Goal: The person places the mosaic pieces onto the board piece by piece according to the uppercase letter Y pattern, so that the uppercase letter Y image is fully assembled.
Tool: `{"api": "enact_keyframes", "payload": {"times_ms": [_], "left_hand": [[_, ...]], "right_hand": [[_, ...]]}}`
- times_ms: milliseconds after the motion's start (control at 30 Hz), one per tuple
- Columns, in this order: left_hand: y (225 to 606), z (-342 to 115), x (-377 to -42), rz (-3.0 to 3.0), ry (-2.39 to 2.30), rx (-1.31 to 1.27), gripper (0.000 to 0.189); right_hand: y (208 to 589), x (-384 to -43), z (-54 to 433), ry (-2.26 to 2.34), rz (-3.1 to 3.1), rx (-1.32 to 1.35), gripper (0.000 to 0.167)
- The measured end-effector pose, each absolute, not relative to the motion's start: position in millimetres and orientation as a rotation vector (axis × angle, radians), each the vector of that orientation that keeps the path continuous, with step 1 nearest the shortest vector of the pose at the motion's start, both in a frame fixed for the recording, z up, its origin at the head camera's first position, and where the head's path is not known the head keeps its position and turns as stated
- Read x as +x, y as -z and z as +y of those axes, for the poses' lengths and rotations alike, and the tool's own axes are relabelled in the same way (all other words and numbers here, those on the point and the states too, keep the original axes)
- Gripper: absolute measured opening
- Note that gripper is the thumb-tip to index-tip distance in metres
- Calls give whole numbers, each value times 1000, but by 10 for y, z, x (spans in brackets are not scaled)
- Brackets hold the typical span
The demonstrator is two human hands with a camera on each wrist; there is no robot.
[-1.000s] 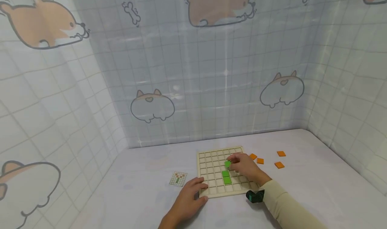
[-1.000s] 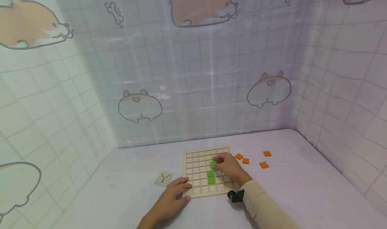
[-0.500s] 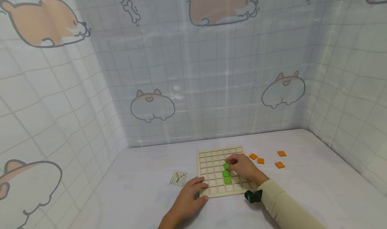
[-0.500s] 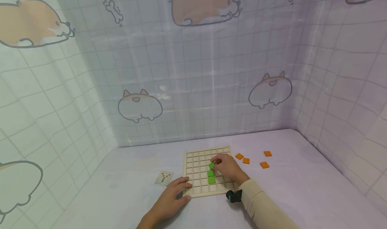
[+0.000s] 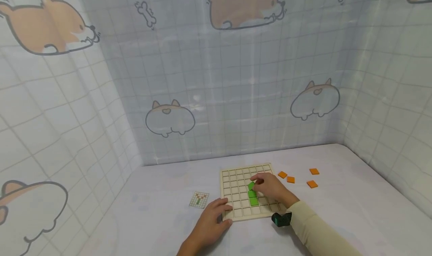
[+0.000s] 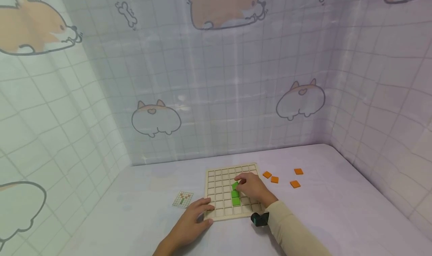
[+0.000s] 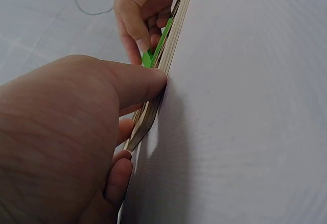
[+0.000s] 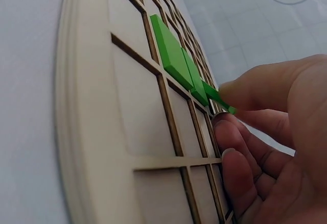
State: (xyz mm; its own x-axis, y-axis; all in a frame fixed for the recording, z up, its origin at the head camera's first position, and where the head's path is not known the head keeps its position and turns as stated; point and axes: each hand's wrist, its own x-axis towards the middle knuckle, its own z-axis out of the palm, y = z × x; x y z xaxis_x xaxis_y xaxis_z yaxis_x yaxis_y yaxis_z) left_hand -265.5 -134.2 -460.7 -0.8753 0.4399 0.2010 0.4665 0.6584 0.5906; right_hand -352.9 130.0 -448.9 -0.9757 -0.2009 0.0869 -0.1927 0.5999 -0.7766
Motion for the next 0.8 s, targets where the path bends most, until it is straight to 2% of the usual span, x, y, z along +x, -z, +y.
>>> {"api": "enact_keyframes", "payload": {"times_ms": [800], "left_hand": [[4696, -1316, -2643, -2798, 1020, -777, 32]], "right_hand": [[4584, -3507, 1307, 1379, 2851, -352, 21]]}}
